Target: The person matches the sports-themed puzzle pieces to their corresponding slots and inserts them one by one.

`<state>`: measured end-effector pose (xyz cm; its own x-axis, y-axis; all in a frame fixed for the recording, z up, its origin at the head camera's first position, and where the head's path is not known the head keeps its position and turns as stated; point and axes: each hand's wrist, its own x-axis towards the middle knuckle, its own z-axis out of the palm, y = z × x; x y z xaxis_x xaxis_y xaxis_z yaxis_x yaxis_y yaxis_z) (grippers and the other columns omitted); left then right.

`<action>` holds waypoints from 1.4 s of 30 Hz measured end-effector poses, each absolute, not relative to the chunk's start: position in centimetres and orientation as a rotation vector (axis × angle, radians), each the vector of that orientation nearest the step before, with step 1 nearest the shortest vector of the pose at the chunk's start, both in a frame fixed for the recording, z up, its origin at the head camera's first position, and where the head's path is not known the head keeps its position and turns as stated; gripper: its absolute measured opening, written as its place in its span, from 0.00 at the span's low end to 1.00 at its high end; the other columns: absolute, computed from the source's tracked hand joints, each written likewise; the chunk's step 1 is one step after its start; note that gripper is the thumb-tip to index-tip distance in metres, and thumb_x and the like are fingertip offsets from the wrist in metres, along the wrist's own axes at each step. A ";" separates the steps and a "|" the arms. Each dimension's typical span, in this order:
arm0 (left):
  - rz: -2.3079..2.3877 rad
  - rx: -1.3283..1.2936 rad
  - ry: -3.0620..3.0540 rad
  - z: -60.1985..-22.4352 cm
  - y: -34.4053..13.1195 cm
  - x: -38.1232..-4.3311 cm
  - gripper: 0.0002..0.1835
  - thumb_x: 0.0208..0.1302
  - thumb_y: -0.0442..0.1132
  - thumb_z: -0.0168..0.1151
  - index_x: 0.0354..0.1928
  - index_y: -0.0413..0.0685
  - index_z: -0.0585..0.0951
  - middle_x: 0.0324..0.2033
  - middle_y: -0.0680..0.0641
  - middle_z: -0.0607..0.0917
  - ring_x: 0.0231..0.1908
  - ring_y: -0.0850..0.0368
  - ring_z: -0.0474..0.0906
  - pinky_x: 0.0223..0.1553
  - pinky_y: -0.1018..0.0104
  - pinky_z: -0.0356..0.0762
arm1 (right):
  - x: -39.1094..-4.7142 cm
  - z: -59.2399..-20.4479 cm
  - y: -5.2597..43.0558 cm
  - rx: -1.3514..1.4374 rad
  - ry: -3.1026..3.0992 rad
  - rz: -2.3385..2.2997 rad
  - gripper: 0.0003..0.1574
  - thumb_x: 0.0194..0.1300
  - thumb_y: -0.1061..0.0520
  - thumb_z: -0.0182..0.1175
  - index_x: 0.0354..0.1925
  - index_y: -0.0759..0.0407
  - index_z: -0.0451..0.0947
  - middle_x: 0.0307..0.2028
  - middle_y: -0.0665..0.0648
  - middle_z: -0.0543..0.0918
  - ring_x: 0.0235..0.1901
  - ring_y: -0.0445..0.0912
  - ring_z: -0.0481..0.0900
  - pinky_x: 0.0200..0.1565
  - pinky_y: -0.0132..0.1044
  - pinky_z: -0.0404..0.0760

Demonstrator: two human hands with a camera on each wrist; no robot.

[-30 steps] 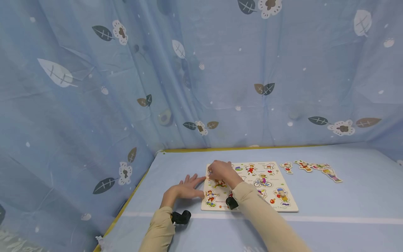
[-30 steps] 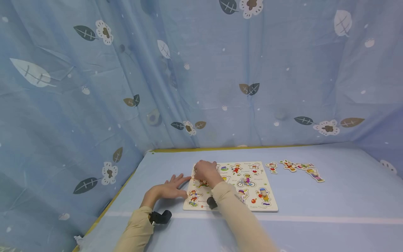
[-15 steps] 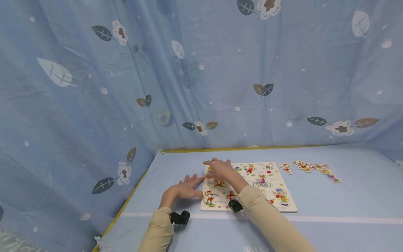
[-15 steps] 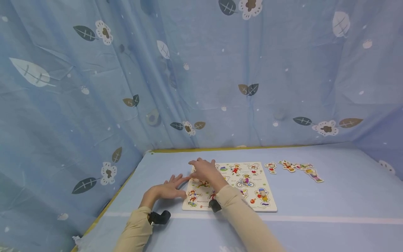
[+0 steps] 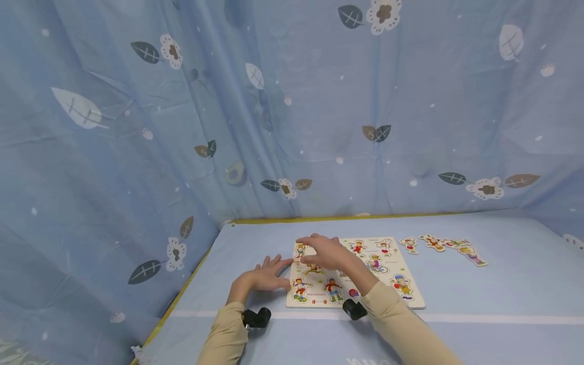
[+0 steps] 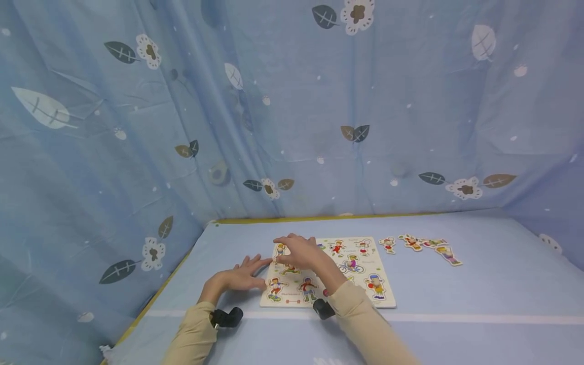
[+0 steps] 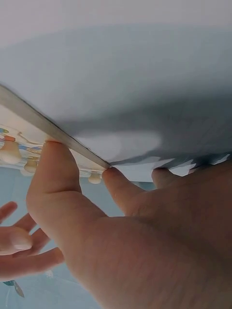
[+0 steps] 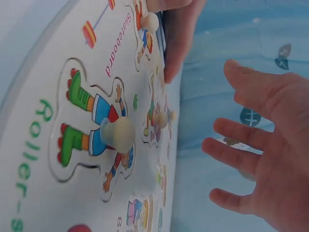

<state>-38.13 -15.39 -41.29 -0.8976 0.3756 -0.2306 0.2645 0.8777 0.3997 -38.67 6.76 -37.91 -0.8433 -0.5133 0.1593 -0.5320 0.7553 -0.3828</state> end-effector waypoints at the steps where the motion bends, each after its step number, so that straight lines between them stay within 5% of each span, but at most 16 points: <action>1: 0.526 0.478 2.744 -41.3 -15.4 -38.1 0.46 0.53 0.58 0.61 0.76 0.60 0.61 0.77 0.39 0.49 0.76 0.33 0.35 0.72 0.33 0.37 | -38.4 -37.9 6.9 0.871 -2.899 0.651 0.34 0.69 0.45 0.61 0.69 0.50 0.69 0.64 0.59 0.75 0.65 0.56 0.72 0.61 0.72 0.61; 22: 0.540 0.463 2.756 -41.3 -15.2 -38.0 0.47 0.51 0.57 0.62 0.75 0.59 0.61 0.77 0.39 0.51 0.76 0.34 0.36 0.72 0.34 0.38 | -36.0 -36.3 10.4 0.847 -2.866 0.600 0.33 0.67 0.43 0.62 0.68 0.49 0.71 0.61 0.56 0.77 0.61 0.53 0.76 0.59 0.63 0.68; 37: 0.539 0.478 2.753 -41.8 -15.5 -38.3 0.47 0.50 0.57 0.62 0.76 0.60 0.61 0.77 0.39 0.50 0.76 0.34 0.36 0.72 0.34 0.38 | -35.7 -37.3 14.2 0.823 -2.870 0.612 0.32 0.69 0.47 0.61 0.68 0.53 0.70 0.61 0.60 0.76 0.59 0.57 0.77 0.60 0.68 0.66; 42: 0.539 0.488 2.750 -41.6 -15.4 -38.0 0.47 0.50 0.57 0.62 0.76 0.59 0.61 0.77 0.39 0.50 0.76 0.34 0.36 0.72 0.34 0.38 | -35.7 -37.6 14.5 0.845 -2.859 0.669 0.31 0.69 0.49 0.61 0.68 0.53 0.71 0.60 0.61 0.76 0.56 0.58 0.78 0.58 0.61 0.73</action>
